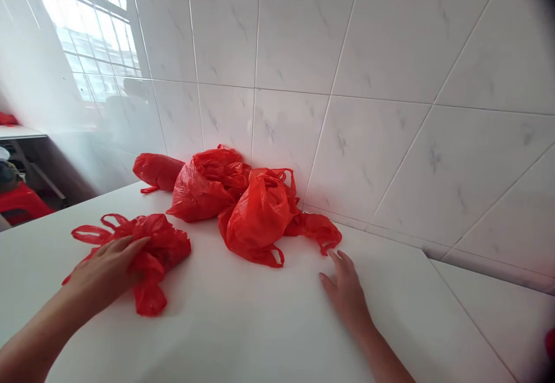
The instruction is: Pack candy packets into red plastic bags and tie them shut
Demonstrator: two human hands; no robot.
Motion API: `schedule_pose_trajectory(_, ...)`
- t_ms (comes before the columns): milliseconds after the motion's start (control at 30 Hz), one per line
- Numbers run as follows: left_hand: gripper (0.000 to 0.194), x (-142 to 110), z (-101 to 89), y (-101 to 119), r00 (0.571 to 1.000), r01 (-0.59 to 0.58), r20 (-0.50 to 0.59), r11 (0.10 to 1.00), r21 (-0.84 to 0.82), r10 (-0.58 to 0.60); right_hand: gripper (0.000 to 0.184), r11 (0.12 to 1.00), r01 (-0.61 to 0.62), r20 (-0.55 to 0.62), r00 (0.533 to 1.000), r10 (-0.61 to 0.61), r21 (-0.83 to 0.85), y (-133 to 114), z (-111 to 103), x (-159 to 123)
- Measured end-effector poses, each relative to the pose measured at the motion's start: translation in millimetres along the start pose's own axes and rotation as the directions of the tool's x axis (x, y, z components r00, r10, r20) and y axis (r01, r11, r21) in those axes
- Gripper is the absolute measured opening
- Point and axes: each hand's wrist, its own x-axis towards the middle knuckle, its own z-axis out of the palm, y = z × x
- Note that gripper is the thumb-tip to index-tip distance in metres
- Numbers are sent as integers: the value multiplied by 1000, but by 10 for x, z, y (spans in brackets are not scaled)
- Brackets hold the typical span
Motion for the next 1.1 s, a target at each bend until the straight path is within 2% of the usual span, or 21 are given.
schedule_pose_trajectory(67,45,-18,66,67,997,-32,71,997,69,27,55,998,48,16,999,-48,-37,-80,138,118)
schedule_pose_trajectory(100,48,-30,64,137,998,-42,58,996,77,37,55,996,65,24,998,-64,-53,-91,186,165)
schedule_pose_trajectory(167,46,-56,14,339,994,-90,-66,996,13,91,53,995,74,37,997,-71,-72,-76,234,224)
schedule_pose_trajectory(200,45,-73,-18,468,979,-164,-128,985,-55,156,50,995,72,42,997,-69,-73,-63,236,234)
schedule_pose_trajectory(267,43,-118,-69,765,922,-361,-233,906,-220,311,44,996,66,54,997,-63,-64,-46,204,220)
schedule_pose_trajectory(300,43,-148,-81,928,891,-447,-233,843,-300,390,41,996,66,59,996,-63,-60,-46,174,200)
schedule_pose_trajectory(367,45,-213,-71,1264,822,-550,-133,711,-437,554,35,996,65,67,996,-61,-56,-60,97,134)
schedule_pose_trajectory(433,46,-273,-25,1597,745,-565,-41,596,-571,666,30,997,55,71,996,-51,-55,-86,11,32)
schedule_pose_trajectory(500,47,-316,52,1913,668,-544,-5,484,-686,744,29,997,53,78,996,-49,-47,-117,-73,-118)
schedule_pose_trajectory(600,54,-363,224,2349,605,-512,-25,366,-777,795,29,994,109,117,987,-107,-14,-157,-190,-430)
schedule_pose_trajectory(633,63,-379,292,2482,606,-495,-16,361,-791,796,30,990,140,139,981,-138,-3,-159,-232,-544)
schedule_pose_trajectory(700,86,-412,426,2712,636,-434,43,403,-806,770,32,978,206,183,962,-204,4,-120,-338,-759)
schedule_pose_trajectory(733,85,-425,485,2802,659,-396,79,435,-809,748,34,970,243,193,952,-237,-9,-70,-407,-848)
schedule_pose_trajectory(833,35,-433,600,2941,723,-287,161,504,-814,672,41,932,330,148,940,-309,-149,212,-691,-1000)
schedule_pose_trajectory(867,27,-424,613,2947,740,-256,177,514,-819,649,40,917,333,120,942,-313,-222,331,-803,-1009)
schedule_pose_trajectory(933,26,-399,606,2921,776,-177,208,522,-834,595,34,882,292,63,955,-290,-369,541,-1023,-980)
schedule_pose_trajectory(1000,27,-378,567,2883,807,-90,235,506,-858,542,28,845,203,-17,970,-243,-494,634,-1197,-921)
schedule_pose_trajectory(1100,23,-374,482,2877,820,61,300,448,-892,486,26,804,65,-197,955,-222,-591,455,-1308,-858)
